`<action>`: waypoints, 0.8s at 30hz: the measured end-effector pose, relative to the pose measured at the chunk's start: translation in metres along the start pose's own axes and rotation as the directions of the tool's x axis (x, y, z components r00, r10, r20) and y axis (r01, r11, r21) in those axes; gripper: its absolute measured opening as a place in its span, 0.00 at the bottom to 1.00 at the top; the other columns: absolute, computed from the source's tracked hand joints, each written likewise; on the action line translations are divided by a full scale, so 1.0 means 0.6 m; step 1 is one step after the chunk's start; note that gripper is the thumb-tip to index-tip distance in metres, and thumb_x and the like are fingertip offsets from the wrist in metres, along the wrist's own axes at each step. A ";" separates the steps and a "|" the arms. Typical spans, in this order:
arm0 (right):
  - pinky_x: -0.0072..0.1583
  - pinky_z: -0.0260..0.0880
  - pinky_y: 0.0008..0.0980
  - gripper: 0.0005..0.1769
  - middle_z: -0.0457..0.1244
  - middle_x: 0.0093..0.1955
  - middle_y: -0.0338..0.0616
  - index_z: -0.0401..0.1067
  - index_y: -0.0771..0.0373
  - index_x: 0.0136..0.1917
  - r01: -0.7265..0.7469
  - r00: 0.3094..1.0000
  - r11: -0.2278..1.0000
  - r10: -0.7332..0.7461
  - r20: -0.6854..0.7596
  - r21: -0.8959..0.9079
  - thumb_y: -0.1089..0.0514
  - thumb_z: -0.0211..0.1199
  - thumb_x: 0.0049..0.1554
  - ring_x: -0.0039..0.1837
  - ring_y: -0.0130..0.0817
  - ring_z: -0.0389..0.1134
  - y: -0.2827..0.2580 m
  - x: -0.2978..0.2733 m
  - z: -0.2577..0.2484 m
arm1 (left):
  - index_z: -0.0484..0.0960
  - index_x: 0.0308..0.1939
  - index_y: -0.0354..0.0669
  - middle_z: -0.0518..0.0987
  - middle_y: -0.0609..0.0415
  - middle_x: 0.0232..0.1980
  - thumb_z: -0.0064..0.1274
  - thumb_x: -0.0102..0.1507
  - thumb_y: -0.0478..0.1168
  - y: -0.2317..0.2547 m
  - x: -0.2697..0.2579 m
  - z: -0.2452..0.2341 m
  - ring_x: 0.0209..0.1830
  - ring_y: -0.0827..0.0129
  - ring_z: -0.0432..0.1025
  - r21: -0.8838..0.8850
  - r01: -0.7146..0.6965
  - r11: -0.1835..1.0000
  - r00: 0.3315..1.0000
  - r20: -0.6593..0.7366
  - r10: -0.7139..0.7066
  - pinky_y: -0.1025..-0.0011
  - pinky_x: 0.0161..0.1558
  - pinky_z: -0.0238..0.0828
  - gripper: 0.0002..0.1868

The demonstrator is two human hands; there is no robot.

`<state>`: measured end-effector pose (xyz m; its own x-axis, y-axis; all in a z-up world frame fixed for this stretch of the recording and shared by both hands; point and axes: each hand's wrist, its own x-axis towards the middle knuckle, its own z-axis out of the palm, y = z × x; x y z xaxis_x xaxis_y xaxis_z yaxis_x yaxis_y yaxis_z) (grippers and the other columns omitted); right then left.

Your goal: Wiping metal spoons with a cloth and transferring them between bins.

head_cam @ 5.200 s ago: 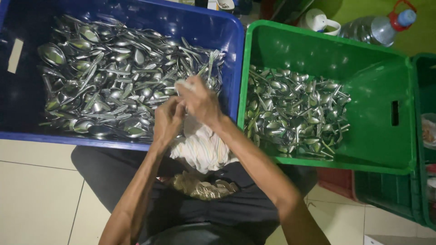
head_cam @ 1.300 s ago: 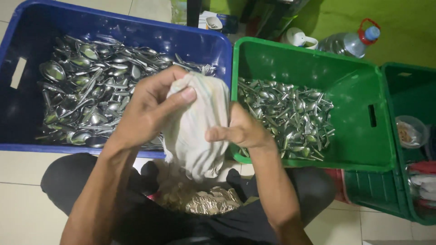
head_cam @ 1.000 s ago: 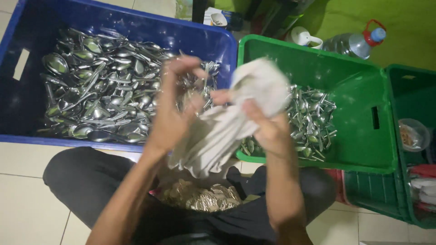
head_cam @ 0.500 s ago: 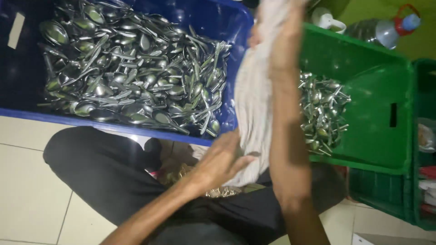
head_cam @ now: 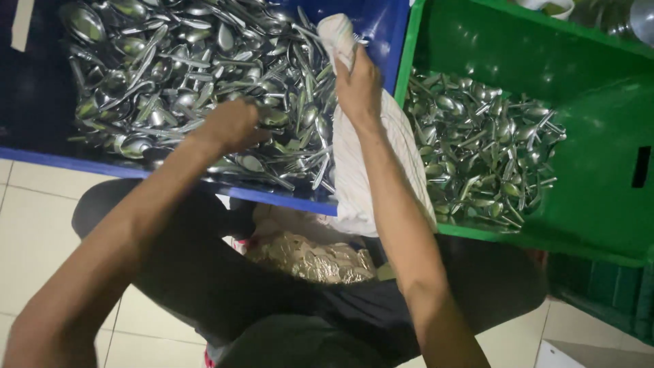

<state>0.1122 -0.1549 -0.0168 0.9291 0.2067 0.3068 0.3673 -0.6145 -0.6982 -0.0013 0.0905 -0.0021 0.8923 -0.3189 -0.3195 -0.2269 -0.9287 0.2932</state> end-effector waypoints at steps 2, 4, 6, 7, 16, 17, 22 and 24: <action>0.45 0.73 0.45 0.15 0.71 0.45 0.55 0.68 0.69 0.57 0.003 1.000 1.000 -0.004 -0.018 -0.019 0.61 0.60 0.58 0.42 0.49 0.74 0.004 -0.004 0.012 | 0.82 0.58 0.53 0.83 0.44 0.42 0.60 0.58 0.48 -0.001 0.034 0.046 0.35 0.50 0.80 0.104 -0.042 0.994 0.999 -0.018 0.044 0.54 0.38 0.79 0.23; 0.45 0.70 0.49 0.16 0.70 0.44 0.56 0.67 0.68 0.57 0.007 0.999 0.999 -0.008 -0.037 -0.046 0.57 0.60 0.59 0.42 0.53 0.73 0.002 -0.005 0.005 | 0.84 0.53 0.55 0.84 0.46 0.36 0.60 0.55 0.48 -0.007 0.075 0.094 0.30 0.53 0.80 0.204 -0.085 0.975 0.995 -0.039 0.095 0.56 0.33 0.80 0.22; 0.48 0.76 0.48 0.16 0.71 0.51 0.54 0.63 0.65 0.60 -0.136 0.984 0.990 0.129 0.124 0.048 0.56 0.58 0.61 0.48 0.47 0.76 -0.019 -0.005 0.001 | 0.83 0.33 0.41 0.82 0.42 0.31 0.43 0.65 0.41 -0.036 0.108 0.139 0.21 0.53 0.76 0.265 -0.198 0.944 0.967 -0.105 0.233 0.56 0.26 0.75 0.14; 0.48 0.76 0.48 0.16 0.71 0.51 0.54 0.63 0.65 0.60 -0.137 0.984 0.989 0.130 0.118 0.050 0.56 0.58 0.61 0.48 0.47 0.76 -0.026 -0.005 -0.004 | 0.83 0.33 0.41 0.82 0.42 0.31 0.43 0.65 0.41 -0.031 0.100 0.113 0.21 0.53 0.76 0.271 -0.201 0.941 0.966 -0.105 0.237 0.56 0.26 0.75 0.14; 0.63 0.67 0.61 0.24 0.66 0.59 0.67 0.65 0.66 0.63 -0.250 0.951 0.967 0.234 0.200 0.054 0.47 0.58 0.62 0.64 0.64 0.67 -0.043 -0.017 -0.018 | 0.72 0.55 0.40 0.84 0.35 0.44 0.41 0.68 0.40 0.016 0.016 0.001 0.41 0.40 0.81 0.080 -0.090 0.993 0.972 -0.211 0.105 0.45 0.43 0.77 0.13; 0.64 0.66 0.61 0.25 0.66 0.61 0.68 0.64 0.65 0.65 -0.252 0.950 0.966 0.236 0.205 0.055 0.46 0.56 0.63 0.65 0.65 0.66 -0.043 -0.019 -0.018 | 0.73 0.57 0.40 0.84 0.38 0.41 0.42 0.66 0.40 0.024 0.007 0.019 0.38 0.44 0.82 0.153 -0.076 0.985 0.979 -0.177 0.103 0.48 0.39 0.78 0.17; 0.71 0.60 0.61 0.39 0.63 0.66 0.68 0.59 0.65 0.71 -0.360 0.919 0.922 0.325 0.222 0.140 0.30 0.40 0.66 0.70 0.63 0.63 -0.062 -0.024 -0.017 | 0.81 0.49 0.42 0.82 0.49 0.29 0.44 0.64 0.37 -0.015 -0.011 0.191 0.29 0.56 0.81 0.461 -0.017 0.887 0.956 -0.253 0.150 0.58 0.27 0.76 0.13; 0.71 0.58 0.60 0.32 0.63 0.66 0.71 0.64 0.72 0.69 -0.348 0.928 0.925 0.317 0.195 0.153 0.42 0.43 0.68 0.70 0.66 0.62 -0.044 -0.031 -0.005 | 0.85 0.38 0.48 0.81 0.52 0.26 0.45 0.62 0.37 -0.068 0.016 0.299 0.26 0.60 0.79 0.494 -0.084 0.865 0.938 -0.253 0.235 0.63 0.26 0.71 0.11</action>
<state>0.0852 -0.1447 -0.0018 0.9874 0.1452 -0.0630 0.0227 -0.5240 -0.8514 -0.0536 0.0914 -0.1788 0.8827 -0.4699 -0.0026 -0.4638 -0.8704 -0.1651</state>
